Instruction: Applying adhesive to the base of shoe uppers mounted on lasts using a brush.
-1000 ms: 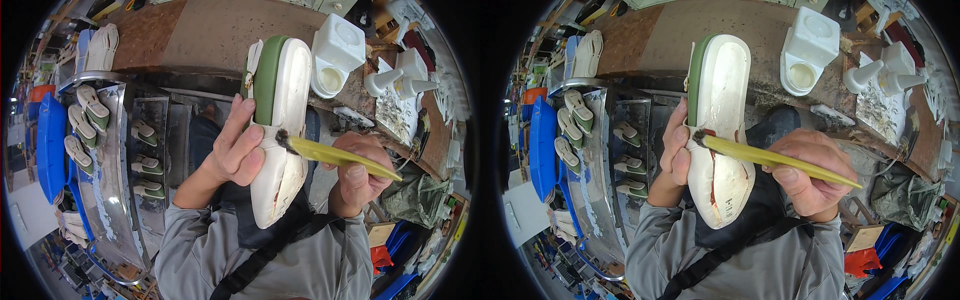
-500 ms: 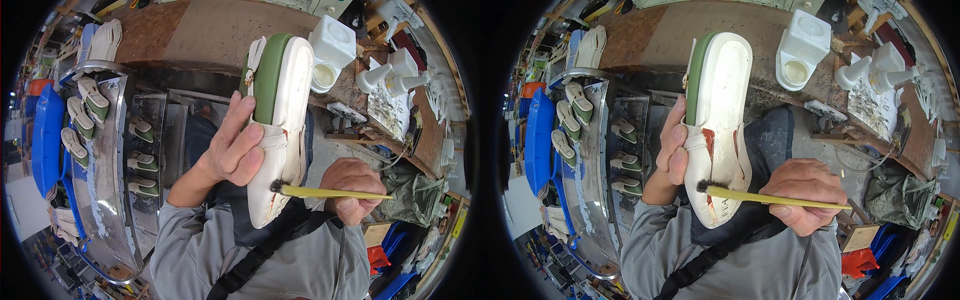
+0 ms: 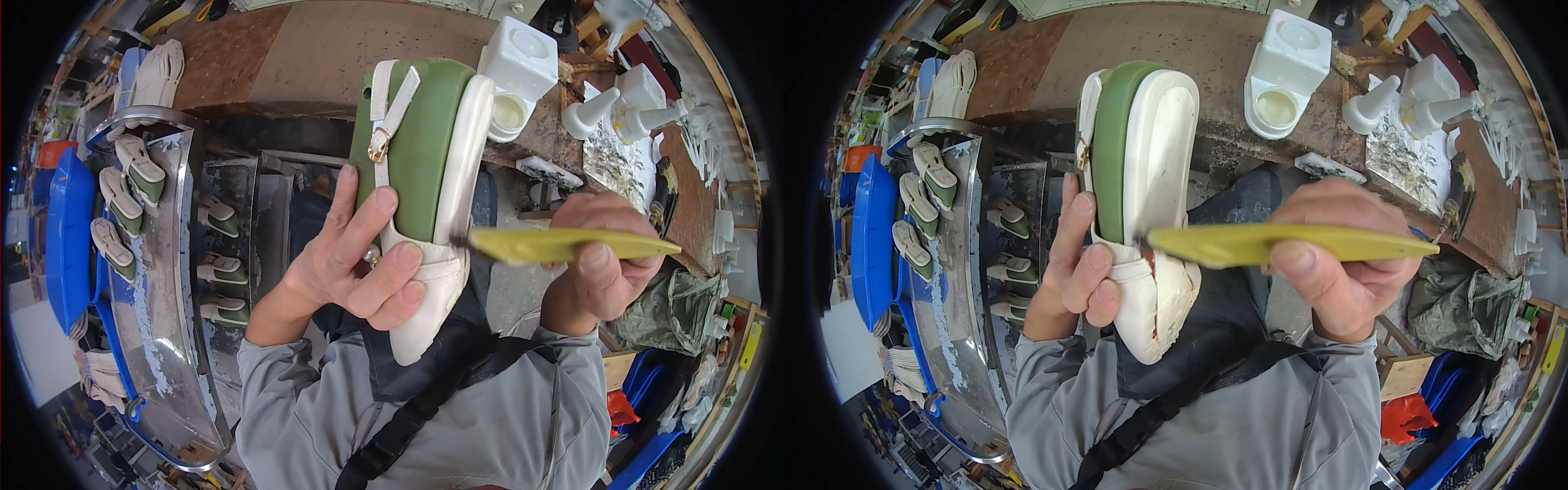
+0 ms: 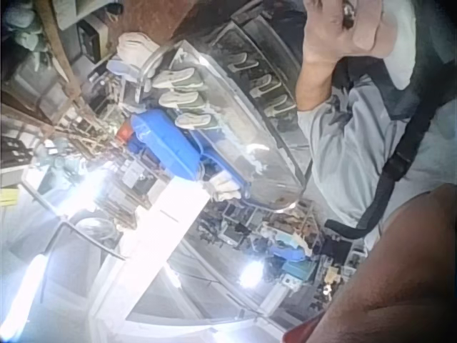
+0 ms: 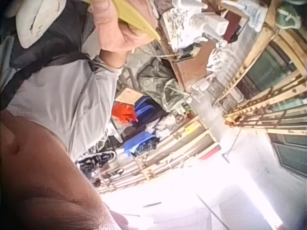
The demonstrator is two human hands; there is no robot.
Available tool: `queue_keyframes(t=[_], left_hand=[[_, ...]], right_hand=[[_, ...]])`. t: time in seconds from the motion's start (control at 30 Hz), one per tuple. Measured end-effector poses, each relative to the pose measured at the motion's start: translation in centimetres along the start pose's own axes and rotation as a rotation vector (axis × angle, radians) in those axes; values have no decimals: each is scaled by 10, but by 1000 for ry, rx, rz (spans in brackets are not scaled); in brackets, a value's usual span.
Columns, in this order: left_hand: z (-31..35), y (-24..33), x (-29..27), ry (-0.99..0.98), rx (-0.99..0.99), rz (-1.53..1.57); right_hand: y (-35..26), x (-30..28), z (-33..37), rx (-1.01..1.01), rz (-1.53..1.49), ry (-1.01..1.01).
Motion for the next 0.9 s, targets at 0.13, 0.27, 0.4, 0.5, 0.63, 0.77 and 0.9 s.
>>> queue_keyframes(t=[0.13, 0.27, 0.4, 0.5, 0.63, 0.77, 0.9], left_hand=[[0, 3, -2, -15, 10, -7], [0, 3, 3, 9, 49, -24], [0, 5, 4, 1, 44, -40], [0, 6, 4, -4, 30, -31], [0, 7, 6, -6, 49, -66], [0, 7, 5, -33, 26, -39], [0, 5, 5, -56, 27, 1]], right_hand=[[1, -1, -2, -115, -26, -69], [-6, -10, -12, -259, 76, -328], [-6, -13, -16, -117, -55, -170], [-5, -8, -20, -129, 66, -297], [-7, -19, -23, -82, -12, -262], [-8, -11, -21, -131, 88, -377], [-5, -12, -20, -171, -2, -308]])
Point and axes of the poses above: each hand's wrist, its own z-axis away from the middle knuckle, its own x-axis out of the palm, y = z × x, the point moved 3 cm from there along -z, towards the middle knuckle, and after that the axes turned 10 degrees about x, right-handed, at the moved point
